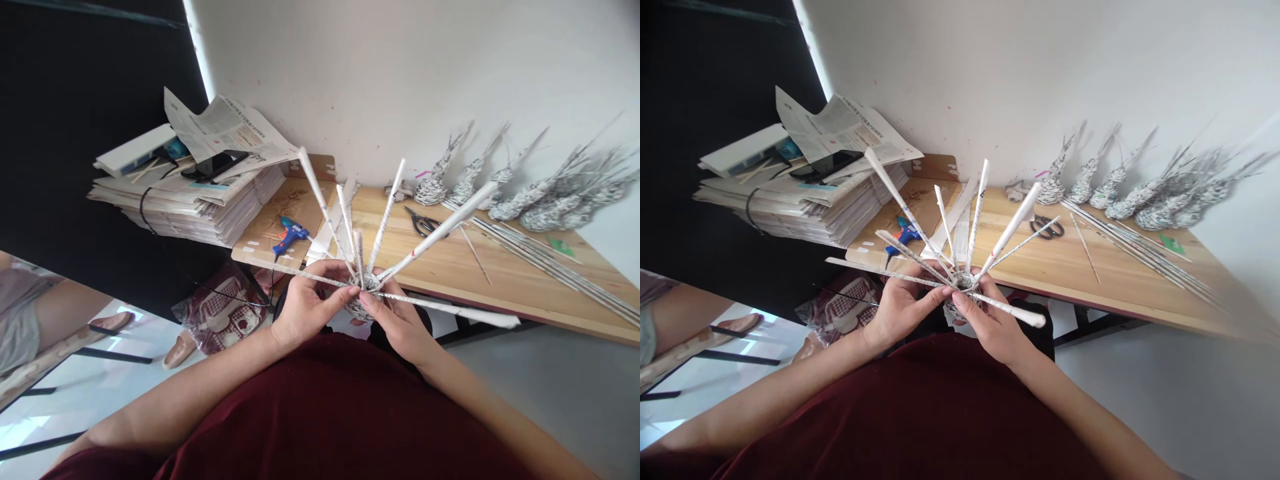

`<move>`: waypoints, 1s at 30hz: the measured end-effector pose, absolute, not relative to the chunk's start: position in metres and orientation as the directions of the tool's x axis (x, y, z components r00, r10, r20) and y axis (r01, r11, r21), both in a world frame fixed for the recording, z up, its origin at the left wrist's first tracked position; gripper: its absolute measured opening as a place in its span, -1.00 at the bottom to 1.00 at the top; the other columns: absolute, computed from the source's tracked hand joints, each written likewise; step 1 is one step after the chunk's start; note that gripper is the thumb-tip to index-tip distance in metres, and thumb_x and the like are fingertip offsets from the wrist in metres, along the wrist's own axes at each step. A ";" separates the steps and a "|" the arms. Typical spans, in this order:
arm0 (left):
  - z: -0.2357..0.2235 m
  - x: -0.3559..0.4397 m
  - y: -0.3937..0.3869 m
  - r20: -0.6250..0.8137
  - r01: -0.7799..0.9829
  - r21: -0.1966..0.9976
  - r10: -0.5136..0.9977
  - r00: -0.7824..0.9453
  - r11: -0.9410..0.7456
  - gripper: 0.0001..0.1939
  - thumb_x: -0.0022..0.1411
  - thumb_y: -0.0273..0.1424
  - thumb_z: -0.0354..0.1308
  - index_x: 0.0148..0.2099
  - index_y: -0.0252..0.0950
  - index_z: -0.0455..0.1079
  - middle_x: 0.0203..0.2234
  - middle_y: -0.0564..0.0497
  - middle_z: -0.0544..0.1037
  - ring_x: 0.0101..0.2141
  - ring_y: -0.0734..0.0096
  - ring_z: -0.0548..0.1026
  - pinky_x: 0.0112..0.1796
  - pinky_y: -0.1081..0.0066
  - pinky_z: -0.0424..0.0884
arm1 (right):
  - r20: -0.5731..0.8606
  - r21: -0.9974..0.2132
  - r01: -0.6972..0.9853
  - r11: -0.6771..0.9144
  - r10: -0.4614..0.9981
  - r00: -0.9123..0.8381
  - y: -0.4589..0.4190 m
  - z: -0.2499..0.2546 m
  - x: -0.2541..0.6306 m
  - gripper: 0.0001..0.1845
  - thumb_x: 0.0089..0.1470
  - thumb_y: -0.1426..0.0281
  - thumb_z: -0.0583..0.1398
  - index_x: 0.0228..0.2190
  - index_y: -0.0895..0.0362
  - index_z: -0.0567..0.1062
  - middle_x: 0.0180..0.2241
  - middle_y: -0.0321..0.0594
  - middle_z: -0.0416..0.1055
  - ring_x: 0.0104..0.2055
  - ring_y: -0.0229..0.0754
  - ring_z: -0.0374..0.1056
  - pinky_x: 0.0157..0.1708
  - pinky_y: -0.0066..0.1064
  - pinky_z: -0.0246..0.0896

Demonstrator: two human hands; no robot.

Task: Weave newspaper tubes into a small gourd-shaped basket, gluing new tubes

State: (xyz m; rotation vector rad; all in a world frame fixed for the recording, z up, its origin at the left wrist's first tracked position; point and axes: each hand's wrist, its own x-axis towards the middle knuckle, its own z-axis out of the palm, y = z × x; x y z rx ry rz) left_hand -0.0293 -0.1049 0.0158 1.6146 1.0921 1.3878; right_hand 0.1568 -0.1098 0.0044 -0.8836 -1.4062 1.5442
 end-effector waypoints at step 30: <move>0.015 -0.041 -0.104 0.746 0.269 0.604 0.651 0.140 -0.751 -0.83 0.23 -0.57 0.33 -0.15 -0.25 0.58 -0.26 -0.03 0.68 -0.17 0.33 0.64 -0.06 0.31 0.59 | -0.020 -0.991 -0.118 -0.070 0.926 -0.378 -0.109 0.004 0.158 -0.42 0.20 0.11 0.28 0.20 -0.07 0.34 -0.12 -0.18 0.42 -0.12 -0.08 0.35 -0.33 -0.29 0.52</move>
